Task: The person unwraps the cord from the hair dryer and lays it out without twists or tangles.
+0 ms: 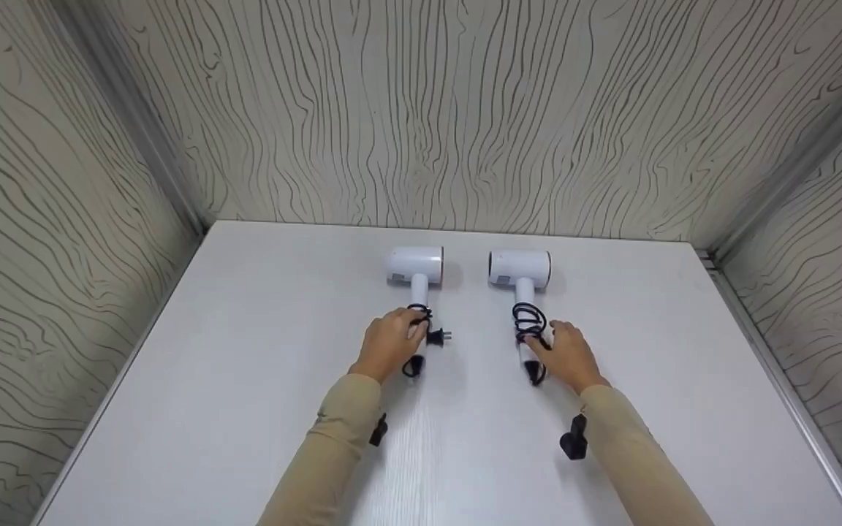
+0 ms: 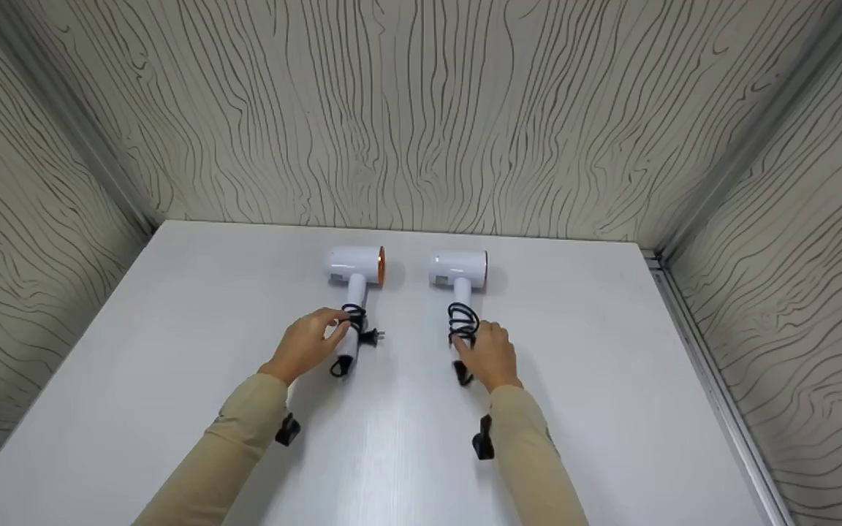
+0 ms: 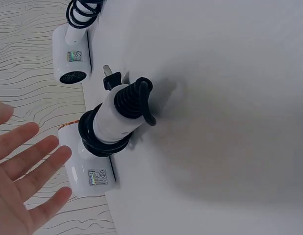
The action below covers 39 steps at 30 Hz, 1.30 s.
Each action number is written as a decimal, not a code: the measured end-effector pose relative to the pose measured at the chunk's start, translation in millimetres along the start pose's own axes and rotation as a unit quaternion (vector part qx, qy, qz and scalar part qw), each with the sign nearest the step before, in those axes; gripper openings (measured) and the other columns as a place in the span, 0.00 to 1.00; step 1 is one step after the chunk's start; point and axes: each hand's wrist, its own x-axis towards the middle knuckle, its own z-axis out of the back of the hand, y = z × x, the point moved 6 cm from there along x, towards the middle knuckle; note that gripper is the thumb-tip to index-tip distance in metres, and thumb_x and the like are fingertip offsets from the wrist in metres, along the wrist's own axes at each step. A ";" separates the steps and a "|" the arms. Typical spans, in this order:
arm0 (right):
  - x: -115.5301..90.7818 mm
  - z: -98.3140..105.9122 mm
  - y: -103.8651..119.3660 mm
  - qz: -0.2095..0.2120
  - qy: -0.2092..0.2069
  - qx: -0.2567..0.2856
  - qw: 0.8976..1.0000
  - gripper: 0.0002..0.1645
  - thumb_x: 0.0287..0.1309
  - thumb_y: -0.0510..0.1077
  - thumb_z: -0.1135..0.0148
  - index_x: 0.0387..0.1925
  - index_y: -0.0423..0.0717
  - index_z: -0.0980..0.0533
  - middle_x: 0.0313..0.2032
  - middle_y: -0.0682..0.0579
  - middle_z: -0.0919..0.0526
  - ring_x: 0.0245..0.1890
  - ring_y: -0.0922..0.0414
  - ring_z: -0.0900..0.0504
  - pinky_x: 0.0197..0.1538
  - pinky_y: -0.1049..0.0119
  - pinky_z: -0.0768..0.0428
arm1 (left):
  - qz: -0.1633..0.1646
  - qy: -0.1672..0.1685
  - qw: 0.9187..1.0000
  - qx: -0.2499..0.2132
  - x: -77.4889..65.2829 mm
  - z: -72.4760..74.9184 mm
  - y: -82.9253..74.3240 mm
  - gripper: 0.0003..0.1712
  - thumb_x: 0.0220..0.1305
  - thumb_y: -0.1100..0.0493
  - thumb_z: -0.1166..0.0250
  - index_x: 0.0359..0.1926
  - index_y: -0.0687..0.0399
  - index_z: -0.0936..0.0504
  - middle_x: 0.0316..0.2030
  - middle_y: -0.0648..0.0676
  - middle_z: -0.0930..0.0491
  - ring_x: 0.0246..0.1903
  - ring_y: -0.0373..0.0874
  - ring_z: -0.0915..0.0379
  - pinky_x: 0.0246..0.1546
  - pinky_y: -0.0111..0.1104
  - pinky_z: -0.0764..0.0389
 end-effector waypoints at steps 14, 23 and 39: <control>2.8 -19.0 -3.4 -0.042 0.018 0.016 0.999 0.47 0.62 0.60 0.44 0.64 0.22 0.40 0.61 0.24 0.31 0.63 0.32 0.32 0.66 0.41 0.31 | 0.007 0.004 1.000 -0.008 -6.8 -8.9 1.5 0.15 0.68 0.52 0.42 0.47 0.56 0.17 0.47 0.56 0.15 0.45 0.49 0.16 0.47 0.42 0.16; 1.3 -23.0 -1.0 -0.046 -0.011 0.015 0.999 0.43 0.59 0.58 0.40 0.57 0.22 0.33 0.47 0.30 0.20 0.41 0.46 0.21 0.48 0.49 0.21 | 0.003 0.005 1.000 -0.014 -7.6 -14.2 0.8 0.14 0.67 0.53 0.40 0.46 0.56 0.17 0.46 0.56 0.15 0.41 0.49 0.16 0.45 0.41 0.15; 0.8 -23.5 1.5 -0.076 -0.023 0.033 0.996 0.29 0.53 0.48 0.32 0.44 0.25 0.26 0.39 0.33 0.18 0.34 0.49 0.22 0.37 0.58 0.19 | -0.029 -0.004 1.000 -0.010 -11.4 -19.2 -14.1 0.12 0.67 0.55 0.39 0.45 0.56 0.16 0.45 0.56 0.14 0.45 0.50 0.16 0.48 0.40 0.15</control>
